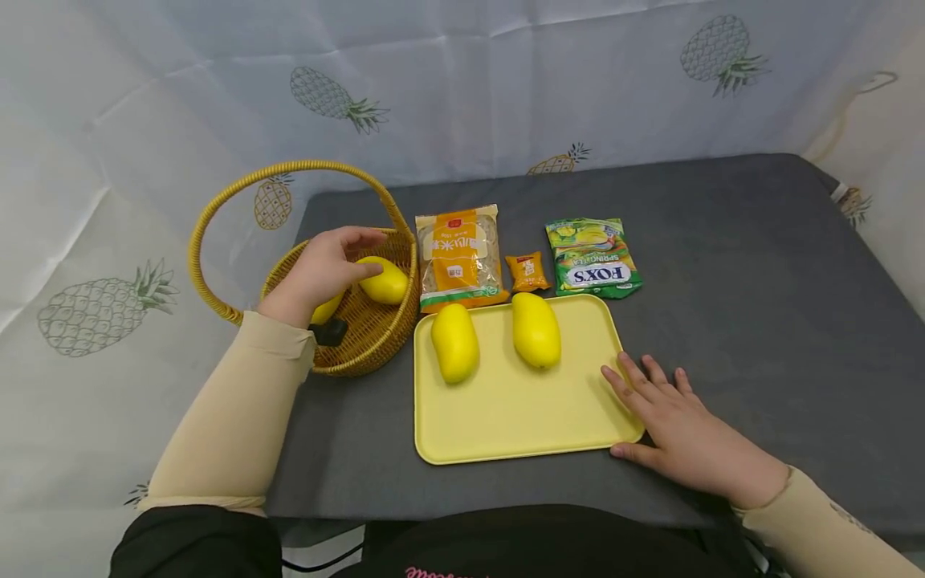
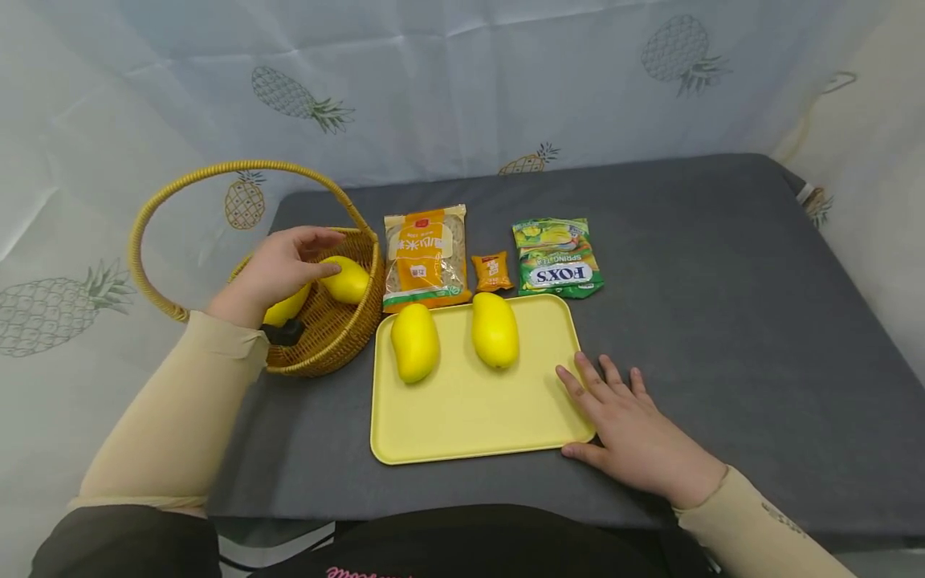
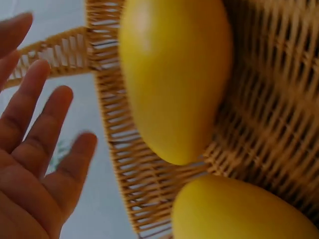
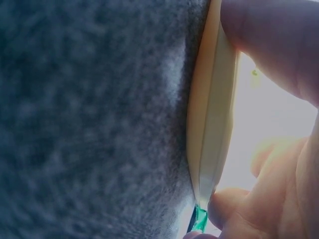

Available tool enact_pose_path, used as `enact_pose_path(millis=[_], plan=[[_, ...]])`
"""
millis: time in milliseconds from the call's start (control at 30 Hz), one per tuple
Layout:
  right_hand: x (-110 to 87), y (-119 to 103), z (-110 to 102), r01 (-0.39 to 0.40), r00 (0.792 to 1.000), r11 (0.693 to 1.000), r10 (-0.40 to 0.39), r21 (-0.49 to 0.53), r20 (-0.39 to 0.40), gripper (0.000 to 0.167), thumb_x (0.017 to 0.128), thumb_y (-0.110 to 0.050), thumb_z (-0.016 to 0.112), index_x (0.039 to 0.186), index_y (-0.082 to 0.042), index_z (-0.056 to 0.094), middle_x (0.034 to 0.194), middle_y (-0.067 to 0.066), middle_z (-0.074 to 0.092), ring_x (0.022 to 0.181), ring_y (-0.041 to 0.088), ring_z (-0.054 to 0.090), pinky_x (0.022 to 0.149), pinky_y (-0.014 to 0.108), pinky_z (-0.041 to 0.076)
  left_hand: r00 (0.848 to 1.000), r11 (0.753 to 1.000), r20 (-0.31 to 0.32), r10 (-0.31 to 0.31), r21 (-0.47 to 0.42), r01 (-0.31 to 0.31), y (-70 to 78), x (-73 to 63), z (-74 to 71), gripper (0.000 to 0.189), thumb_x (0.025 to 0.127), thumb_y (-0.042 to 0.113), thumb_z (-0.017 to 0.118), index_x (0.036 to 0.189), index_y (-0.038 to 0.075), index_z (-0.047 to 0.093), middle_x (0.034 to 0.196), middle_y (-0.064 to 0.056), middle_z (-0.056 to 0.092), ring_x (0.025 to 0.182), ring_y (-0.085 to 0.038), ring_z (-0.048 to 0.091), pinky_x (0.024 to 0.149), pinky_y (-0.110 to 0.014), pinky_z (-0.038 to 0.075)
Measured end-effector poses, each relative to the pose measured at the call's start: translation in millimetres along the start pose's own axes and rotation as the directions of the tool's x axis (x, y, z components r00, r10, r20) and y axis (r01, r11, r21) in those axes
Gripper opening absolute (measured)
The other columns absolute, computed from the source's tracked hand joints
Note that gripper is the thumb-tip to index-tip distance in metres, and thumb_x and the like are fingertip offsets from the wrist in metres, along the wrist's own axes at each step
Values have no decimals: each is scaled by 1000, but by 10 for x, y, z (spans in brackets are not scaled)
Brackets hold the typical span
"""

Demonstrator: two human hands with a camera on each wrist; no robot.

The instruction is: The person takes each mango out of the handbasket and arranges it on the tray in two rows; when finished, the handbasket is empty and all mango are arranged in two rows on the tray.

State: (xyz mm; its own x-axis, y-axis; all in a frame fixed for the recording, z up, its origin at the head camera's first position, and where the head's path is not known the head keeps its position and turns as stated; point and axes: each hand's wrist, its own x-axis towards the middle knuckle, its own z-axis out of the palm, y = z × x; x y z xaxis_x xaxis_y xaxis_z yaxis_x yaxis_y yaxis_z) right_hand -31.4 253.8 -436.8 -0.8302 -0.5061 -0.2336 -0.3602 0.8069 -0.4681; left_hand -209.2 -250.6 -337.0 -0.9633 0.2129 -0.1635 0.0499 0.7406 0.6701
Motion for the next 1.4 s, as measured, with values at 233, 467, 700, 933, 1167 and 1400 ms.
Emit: enact_pose_path(millis=[233,467,700,933,1167,1400], plan=[[4,0,5,3,1000,1000,-3,2,-2,106,96,-50,84,179,-24,23,185,19,13,165,61,12,123,86,11,995,986,98,11,167,-27,-177,84,69,59,99,10,82,155,15,64,166,-13,54,161,-40,39,131,-62,32],[7,11,8,0,1000,1000,0,3,-2,106,96,-49,84,179,-24,23,185,20,13,165,61,12,124,86,9,988,974,138,70,204,-98,-262,136,137,60,95,9,86,152,9,67,164,-14,57,159,-40,41,132,-59,31],[10,10,13,-4,1000,1000,4,7,1,106,95,-50,85,179,-25,24,185,19,12,165,62,11,124,86,7,980,946,169,100,290,-147,-278,173,171,60,93,7,86,150,6,68,167,-18,53,161,-43,39,134,-60,28],[12,6,2,-4,1000,1000,4,8,3,106,95,-50,84,179,-25,23,185,19,11,165,62,11,125,86,6,983,932,163,86,335,-138,-272,183,175,64,91,3,85,152,5,65,163,-22,55,155,-45,45,131,-61,33],[14,12,0,-6,1000,1000,6,18,9,105,96,-51,83,179,-25,23,186,19,10,165,62,9,125,85,5,987,918,145,66,380,-117,-298,193,171,69,94,6,85,158,9,60,161,-23,56,151,-45,49,127,-61,37],[11,9,0,-1,1000,1000,1,20,5,104,96,-52,83,178,-25,24,186,19,11,165,62,9,125,85,5,992,923,118,48,374,-89,-296,174,152,74,98,17,84,165,12,53,161,-21,57,148,-43,53,124,-61,41]])
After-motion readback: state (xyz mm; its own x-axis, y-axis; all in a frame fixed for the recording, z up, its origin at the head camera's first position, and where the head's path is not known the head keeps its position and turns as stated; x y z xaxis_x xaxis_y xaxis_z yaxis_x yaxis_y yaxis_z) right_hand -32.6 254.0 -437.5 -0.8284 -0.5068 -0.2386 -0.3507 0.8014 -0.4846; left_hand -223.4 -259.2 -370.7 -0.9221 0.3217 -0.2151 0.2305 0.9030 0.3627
